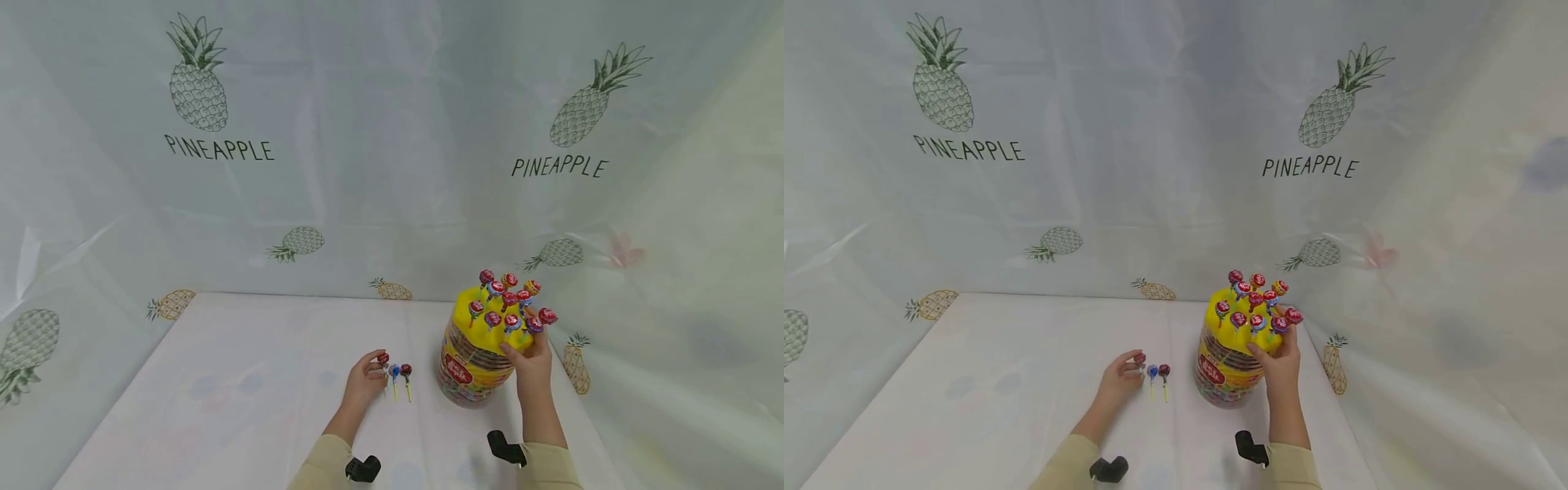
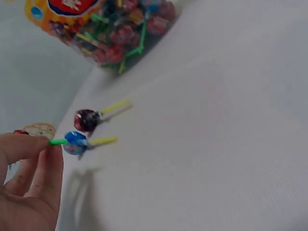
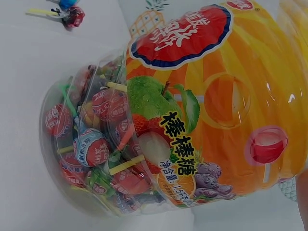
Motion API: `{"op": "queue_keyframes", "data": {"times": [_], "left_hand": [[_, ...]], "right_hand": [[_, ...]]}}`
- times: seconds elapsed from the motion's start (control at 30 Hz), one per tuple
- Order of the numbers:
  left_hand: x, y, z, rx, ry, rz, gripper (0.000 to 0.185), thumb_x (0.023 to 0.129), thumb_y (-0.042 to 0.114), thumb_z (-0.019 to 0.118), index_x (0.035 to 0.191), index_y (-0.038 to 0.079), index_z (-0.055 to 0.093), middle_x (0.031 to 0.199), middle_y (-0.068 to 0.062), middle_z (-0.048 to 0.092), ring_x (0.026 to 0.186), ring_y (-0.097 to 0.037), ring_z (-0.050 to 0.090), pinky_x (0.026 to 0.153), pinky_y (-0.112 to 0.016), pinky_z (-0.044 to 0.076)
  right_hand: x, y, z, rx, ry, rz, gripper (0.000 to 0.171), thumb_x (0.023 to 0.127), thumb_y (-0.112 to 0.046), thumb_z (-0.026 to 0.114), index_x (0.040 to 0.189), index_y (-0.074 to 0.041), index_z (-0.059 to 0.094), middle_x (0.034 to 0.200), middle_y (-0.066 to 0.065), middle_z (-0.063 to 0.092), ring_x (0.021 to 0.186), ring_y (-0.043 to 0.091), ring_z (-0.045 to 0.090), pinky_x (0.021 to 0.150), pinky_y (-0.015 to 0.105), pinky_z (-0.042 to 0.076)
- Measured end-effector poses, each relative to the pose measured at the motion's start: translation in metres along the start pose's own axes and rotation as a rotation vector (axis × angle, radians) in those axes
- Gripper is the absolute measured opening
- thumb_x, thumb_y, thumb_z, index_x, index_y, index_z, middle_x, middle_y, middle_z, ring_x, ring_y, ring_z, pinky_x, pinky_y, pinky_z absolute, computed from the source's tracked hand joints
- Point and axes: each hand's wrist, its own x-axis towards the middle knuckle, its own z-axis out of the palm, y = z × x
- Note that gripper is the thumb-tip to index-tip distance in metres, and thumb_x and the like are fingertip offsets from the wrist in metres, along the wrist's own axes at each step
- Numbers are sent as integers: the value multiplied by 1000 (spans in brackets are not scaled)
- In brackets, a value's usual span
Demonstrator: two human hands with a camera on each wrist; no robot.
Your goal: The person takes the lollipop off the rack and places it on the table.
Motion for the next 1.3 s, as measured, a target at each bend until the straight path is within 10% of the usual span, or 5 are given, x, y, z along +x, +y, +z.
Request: {"op": "queue_keyframes", "data": {"times": [0.73, 1.3], "left_hand": [[9, -21, -16, 401, -102, 16, 57, 72, -10, 75, 126, 6, 63, 82, -3, 61, 65, -16, 50, 56, -29, 40], [17, -17, -14, 504, -166, 1, 58, 72, -4, 77, 127, 6, 62, 80, 0, 57, 65, -14, 45, 61, -29, 37]], "right_hand": [[0, 4, 0, -38, 10, 21, 78, 87, 0, 71, 149, -33, 38, 153, -1, 32, 139, 22, 31, 102, 21, 38], [-1, 2, -1, -18, 10, 4, 76, 88, -1, 70, 149, -32, 38, 152, 1, 33, 137, 23, 33, 98, 18, 41]]}}
